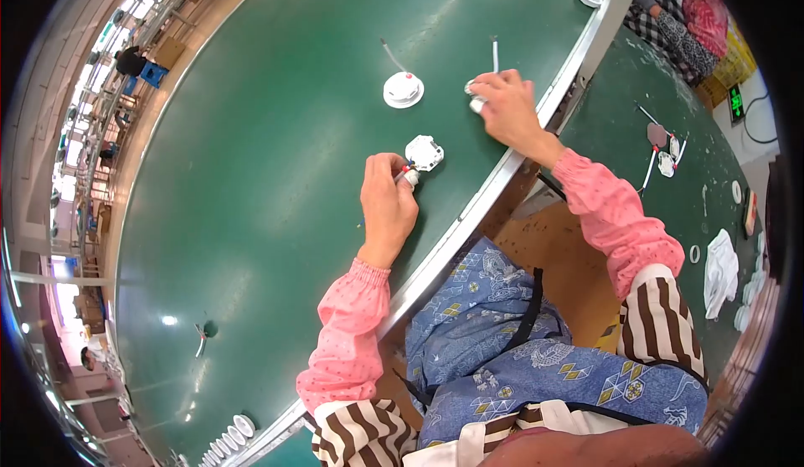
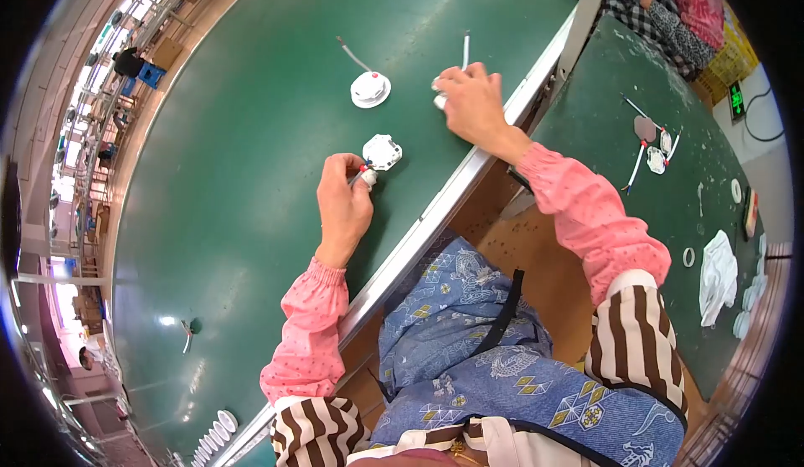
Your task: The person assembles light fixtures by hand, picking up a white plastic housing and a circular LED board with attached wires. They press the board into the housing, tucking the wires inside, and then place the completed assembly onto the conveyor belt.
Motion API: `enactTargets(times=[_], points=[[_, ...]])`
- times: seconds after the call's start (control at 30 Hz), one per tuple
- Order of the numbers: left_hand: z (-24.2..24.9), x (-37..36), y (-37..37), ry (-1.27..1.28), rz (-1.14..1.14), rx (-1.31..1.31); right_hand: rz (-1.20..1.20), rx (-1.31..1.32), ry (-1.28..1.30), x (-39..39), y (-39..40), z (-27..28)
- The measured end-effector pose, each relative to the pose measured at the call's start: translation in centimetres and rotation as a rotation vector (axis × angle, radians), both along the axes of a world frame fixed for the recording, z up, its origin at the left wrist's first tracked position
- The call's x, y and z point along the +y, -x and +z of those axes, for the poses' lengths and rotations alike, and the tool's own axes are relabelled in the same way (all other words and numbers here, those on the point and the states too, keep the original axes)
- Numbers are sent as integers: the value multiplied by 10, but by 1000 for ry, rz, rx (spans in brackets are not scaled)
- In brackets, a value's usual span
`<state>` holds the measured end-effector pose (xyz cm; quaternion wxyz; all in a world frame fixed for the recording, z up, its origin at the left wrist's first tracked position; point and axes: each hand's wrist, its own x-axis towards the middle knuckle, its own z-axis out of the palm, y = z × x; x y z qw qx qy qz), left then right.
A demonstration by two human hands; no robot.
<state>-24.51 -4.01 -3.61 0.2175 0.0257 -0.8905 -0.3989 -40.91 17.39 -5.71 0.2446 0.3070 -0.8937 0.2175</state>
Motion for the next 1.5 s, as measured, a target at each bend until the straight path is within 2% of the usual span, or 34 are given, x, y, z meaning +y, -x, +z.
enactTargets(times=[0.03,0.1,0.13,0.2,0.3,0.37,0.47,0.5,0.6,0.63,0.73,0.83,0.93,1.03,1.13,1.23,1.33,1.37,1.4,1.43,1.5], points=[[12,-1,-12,-69,-16,-20,42,4,101,3,-8,11],[32,3,-35,-308,-36,-75,273,-465,425,-2,-47,39],[39,5,-45,-319,-38,-106,381,-703,581,-5,-70,54],[52,11,-63,-343,-48,-163,622,-1360,785,-8,-106,71],[53,19,-88,-402,-98,-110,695,-1636,936,-22,-135,70],[53,19,-103,-579,-175,-172,677,-1646,910,-22,-143,75],[58,8,-125,-980,-326,-426,689,-1661,866,-25,-159,81],[63,6,-131,-1008,-365,-543,685,-1683,839,-25,-164,82],[51,2,-139,-955,-444,-531,644,-1814,821,-25,-175,87],[54,11,-143,-869,-322,-492,647,-1870,857,-24,-179,85],[41,23,-149,-400,-193,-109,624,-1934,912,-24,-190,77],[32,19,-153,-631,-276,-278,669,-1958,933,-24,-198,72],[30,21,-156,-782,-303,-330,708,-1963,976,-25,-201,72],[38,17,-161,-1066,-277,-469,697,-1998,1058,-27,-195,62],[46,26,-173,-309,-70,-84,697,-2066,1150,-25,-191,56],[34,27,-182,-93,23,-62,682,-2112,1157,-26,-191,57],[19,24,-186,-110,-38,-2,608,-2099,1165,-27,-195,58],[21,24,-187,-415,-148,-120,592,-2073,1141,-24,-197,62],[12,27,-188,-480,-166,-24,598,-2073,1099,-24,-199,64],[11,26,-190,-531,-186,-106,623,-2061,1074,-21,-199,58],[7,30,-196,-566,-135,-50,656,-2048,1070,-12,-193,43]])
